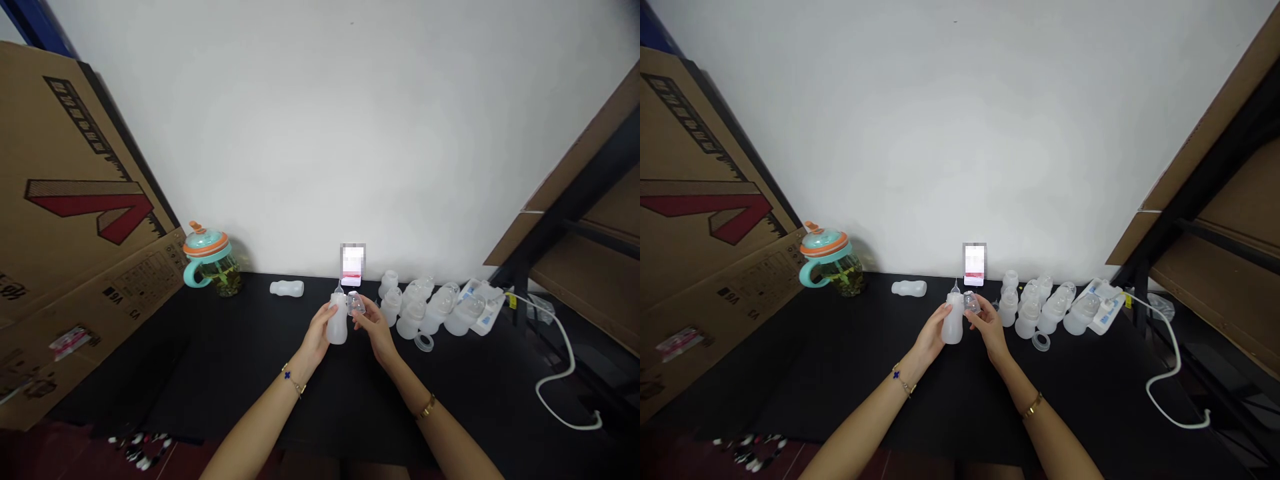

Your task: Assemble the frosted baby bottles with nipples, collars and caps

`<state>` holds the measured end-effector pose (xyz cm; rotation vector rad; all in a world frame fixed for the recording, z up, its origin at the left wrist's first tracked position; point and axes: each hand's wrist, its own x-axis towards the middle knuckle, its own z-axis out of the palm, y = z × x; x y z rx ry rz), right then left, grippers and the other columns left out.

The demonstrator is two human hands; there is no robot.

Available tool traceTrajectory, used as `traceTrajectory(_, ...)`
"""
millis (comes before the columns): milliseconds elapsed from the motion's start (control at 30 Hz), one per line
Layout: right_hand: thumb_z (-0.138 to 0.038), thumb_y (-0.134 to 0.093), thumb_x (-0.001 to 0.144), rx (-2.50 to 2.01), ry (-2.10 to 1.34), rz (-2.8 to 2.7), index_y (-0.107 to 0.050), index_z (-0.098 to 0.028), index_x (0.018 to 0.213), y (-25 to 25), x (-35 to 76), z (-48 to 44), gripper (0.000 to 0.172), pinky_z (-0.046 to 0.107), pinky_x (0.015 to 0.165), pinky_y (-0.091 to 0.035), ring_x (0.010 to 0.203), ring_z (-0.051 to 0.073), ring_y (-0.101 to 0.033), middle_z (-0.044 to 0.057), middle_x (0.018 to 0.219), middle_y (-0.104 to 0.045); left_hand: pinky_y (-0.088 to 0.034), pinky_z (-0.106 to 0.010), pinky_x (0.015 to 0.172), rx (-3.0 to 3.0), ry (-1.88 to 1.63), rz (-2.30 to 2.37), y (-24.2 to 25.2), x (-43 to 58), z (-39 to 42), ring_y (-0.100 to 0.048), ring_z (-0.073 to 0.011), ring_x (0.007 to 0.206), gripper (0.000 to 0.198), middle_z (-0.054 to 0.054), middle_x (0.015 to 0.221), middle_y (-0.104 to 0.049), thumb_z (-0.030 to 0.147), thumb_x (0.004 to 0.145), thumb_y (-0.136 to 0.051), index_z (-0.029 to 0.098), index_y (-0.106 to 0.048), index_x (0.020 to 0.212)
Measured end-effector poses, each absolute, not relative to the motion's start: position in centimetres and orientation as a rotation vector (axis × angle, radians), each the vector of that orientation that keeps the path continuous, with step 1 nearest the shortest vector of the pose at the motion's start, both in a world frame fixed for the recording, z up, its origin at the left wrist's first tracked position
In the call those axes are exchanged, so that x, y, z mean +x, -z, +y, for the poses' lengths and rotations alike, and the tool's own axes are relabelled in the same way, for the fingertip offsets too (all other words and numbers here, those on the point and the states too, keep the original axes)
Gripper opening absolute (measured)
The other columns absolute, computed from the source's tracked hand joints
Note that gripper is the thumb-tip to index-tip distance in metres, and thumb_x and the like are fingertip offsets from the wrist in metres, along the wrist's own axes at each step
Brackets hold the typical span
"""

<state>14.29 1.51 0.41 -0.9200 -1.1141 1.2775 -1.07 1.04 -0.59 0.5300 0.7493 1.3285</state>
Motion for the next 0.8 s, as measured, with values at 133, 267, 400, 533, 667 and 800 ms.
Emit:
traceTrajectory(133,-0.044,-0.082,0.072,-0.932,-1.288,-1.092,-0.071,-0.026,0.12,-0.3,14.29,1.57,0.052,0.028,0.058,-0.049,0.073,0.015,-0.056,0.003,0.102,-0.069,-0.042,-0.027,0.068,0.523,-1.314,0.772,0.49,-1.04,0.99,-0.064,-0.0181,0.076,0.04,-0.005,0.089,-0.074,0.038,0.069,-0.087,0.016,-0.075,0.1)
traceTrajectory(267,-0.047,-0.08,0.074,-0.944,-1.298,-1.081,-0.069,-0.026,0.123,-0.16,14.34,1.63,0.054,0.028,0.058,-0.051,0.074,0.016,-0.058,0.004,0.101,-0.068,-0.042,-0.027,0.066,0.501,-1.306,0.792,0.39,-0.93,0.92,-0.064,-0.0187,0.075,0.038,-0.005,0.086,-0.074,0.039,0.068,-0.087,0.016,-0.075,0.096)
traceTrajectory(400,-0.05,-0.076,0.078,-0.937,-1.314,-1.068,-0.069,-0.027,0.123,-0.35,14.45,1.57,0.05,0.026,0.057,-0.052,0.077,0.017,-0.06,0.005,0.11,-0.068,-0.044,-0.028,0.065,0.461,-1.283,0.79,0.36,-0.77,0.88,-0.066,-0.0205,0.074,0.035,-0.007,0.083,-0.075,0.041,0.069,-0.085,0.015,-0.074,0.089)
traceTrajectory(533,-0.052,-0.075,0.08,-0.94,-1.325,-1.038,-0.07,-0.028,0.119,-0.75,14.55,1.49,0.046,0.026,0.057,-0.051,0.075,0.016,-0.061,0.005,0.11,-0.069,-0.044,-0.029,0.06,0.465,-1.237,0.785,0.38,-0.6,0.8,-0.067,-0.0226,0.071,0.034,-0.008,0.078,-0.074,0.043,0.071,-0.083,0.014,-0.073,0.087)
traceTrajectory(667,-0.052,-0.074,0.08,-0.933,-1.331,-1.02,-0.07,-0.028,0.118,-0.85,14.58,1.47,0.046,0.026,0.056,-0.052,0.076,0.016,-0.062,0.005,0.11,-0.069,-0.043,-0.028,0.057,0.471,-1.235,0.79,0.36,-0.52,0.72,-0.064,-0.019,0.063,0.032,-0.006,0.072,-0.072,0.042,0.07,-0.083,0.014,-0.072,0.083)
traceTrajectory(800,-0.054,-0.074,0.079,-0.948,-1.306,-0.984,-0.069,-0.028,0.119,-0.67,14.54,1.51,0.048,0.026,0.056,-0.053,0.079,0.017,-0.064,0.005,0.114,-0.069,-0.043,-0.027,0.06,0.489,-1.218,0.784,0.37,-0.48,0.69,-0.064,-0.019,0.067,0.03,-0.005,0.075,-0.072,0.037,0.066,-0.083,0.015,-0.071,0.083)
